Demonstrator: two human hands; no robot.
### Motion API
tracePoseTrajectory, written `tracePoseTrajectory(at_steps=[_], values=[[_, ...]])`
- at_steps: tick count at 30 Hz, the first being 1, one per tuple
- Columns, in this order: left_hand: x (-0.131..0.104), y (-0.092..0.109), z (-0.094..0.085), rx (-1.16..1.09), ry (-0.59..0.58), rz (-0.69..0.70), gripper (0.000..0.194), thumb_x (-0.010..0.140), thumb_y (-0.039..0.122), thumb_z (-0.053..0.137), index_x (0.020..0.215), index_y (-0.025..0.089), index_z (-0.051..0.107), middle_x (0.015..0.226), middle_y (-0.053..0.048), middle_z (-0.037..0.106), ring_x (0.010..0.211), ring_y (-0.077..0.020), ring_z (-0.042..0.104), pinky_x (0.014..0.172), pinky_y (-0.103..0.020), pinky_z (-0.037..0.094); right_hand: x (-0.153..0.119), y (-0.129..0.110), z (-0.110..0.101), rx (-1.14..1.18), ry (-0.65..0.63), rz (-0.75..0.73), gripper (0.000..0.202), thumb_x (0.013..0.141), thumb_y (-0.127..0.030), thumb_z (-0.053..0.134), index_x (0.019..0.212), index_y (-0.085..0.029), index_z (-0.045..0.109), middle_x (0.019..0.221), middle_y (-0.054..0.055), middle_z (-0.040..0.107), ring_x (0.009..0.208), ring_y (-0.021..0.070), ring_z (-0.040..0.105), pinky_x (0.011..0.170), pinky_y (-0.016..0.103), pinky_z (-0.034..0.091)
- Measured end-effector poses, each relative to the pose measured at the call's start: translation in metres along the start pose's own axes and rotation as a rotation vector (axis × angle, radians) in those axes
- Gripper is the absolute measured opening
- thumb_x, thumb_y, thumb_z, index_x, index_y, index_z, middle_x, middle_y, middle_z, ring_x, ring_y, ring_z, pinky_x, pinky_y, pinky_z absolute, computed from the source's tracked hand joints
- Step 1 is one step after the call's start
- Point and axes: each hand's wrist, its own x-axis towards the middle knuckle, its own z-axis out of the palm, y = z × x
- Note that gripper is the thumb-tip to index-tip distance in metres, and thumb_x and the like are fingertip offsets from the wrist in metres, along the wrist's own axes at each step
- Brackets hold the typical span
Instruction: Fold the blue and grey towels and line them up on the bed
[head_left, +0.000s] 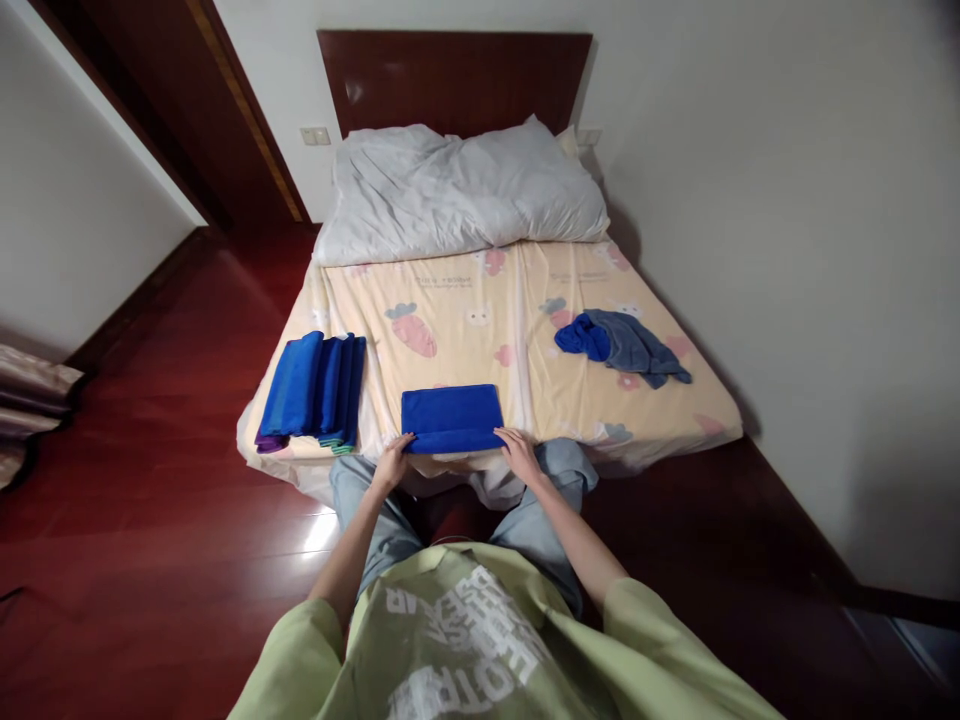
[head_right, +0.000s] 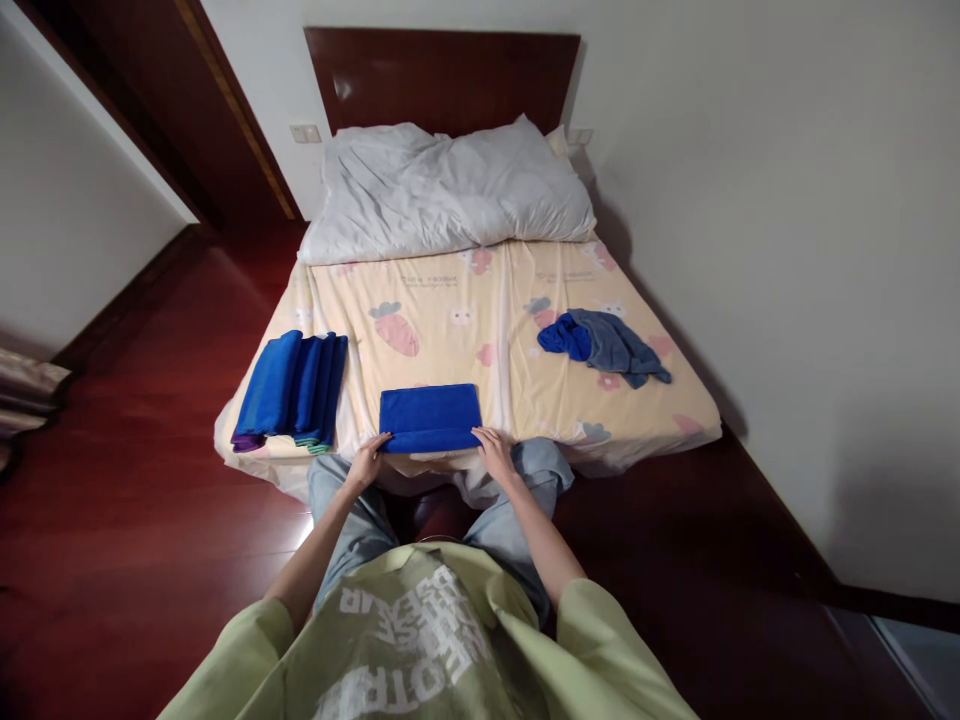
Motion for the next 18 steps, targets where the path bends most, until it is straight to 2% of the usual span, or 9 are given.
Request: tracePoseTrajectory(at_steps=[2, 5, 8, 13, 18], values=[[0.005, 0.002, -0.002, -0.107, 0.05, -0.096, 0.054, 0.079, 0.004, 0.044, 0.127, 0.015, 0.065, 0.133, -0.011, 0.068, 0.128, -0.0254, 0.06, 0.114, -0.044, 0.046, 0.009, 0.003, 0.005, 0.095, 0.066, 0.096, 0.045, 0.085, -0.012, 0.046, 0.123, -0.018, 0.068, 0.122, 0.013, 0.07, 0.118, 0.0256, 0.063, 0.106, 0.044, 0.05], [0.013, 0.005, -0.006, -0.22, 0.116, -0.223, 0.033, 0.09, 0.019, 0.049, 0.118, 0.019, 0.066, 0.115, -0.012, 0.074, 0.107, -0.0271, 0.069, 0.1, -0.043, 0.053, 0.02, 0.011, 0.01, 0.183, 0.137, 0.292, 0.029, 0.089, -0.031, 0.051, 0.108, -0.018, 0.069, 0.103, 0.014, 0.072, 0.1, 0.0285, 0.067, 0.092, 0.044, 0.055], [0.019, 0.008, -0.005, -0.27, 0.18, -0.284, 0.027, 0.094, 0.034, 0.05, 0.11, 0.017, 0.065, 0.101, -0.012, 0.074, 0.093, -0.0273, 0.07, 0.089, -0.041, 0.055, 0.025, 0.017, 0.012, 0.238, 0.164, 0.426, 0.031, 0.09, -0.048, 0.052, 0.092, -0.02, 0.066, 0.088, 0.013, 0.072, 0.086, 0.0285, 0.068, 0.081, 0.041, 0.056], [0.027, 0.007, -0.001, -0.217, 0.225, -0.335, 0.025, 0.095, 0.037, 0.05, 0.096, 0.017, 0.065, 0.091, -0.013, 0.073, 0.087, -0.0266, 0.068, 0.083, -0.039, 0.052, 0.033, 0.017, 0.012, 0.292, 0.201, 0.445, 0.038, 0.088, -0.059, 0.052, 0.076, -0.024, 0.059, 0.07, 0.007, 0.066, 0.074, 0.0253, 0.064, 0.071, 0.035, 0.053], [0.03, 0.002, -0.001, -0.176, 0.226, -0.364, 0.03, 0.095, 0.04, 0.049, 0.095, 0.015, 0.067, 0.09, -0.013, 0.074, 0.085, -0.0265, 0.069, 0.082, -0.038, 0.052, 0.044, 0.012, 0.008, 0.31, 0.192, 0.477, 0.042, 0.086, -0.063, 0.053, 0.068, -0.025, 0.055, 0.063, 0.004, 0.061, 0.069, 0.0235, 0.062, 0.066, 0.033, 0.051]])
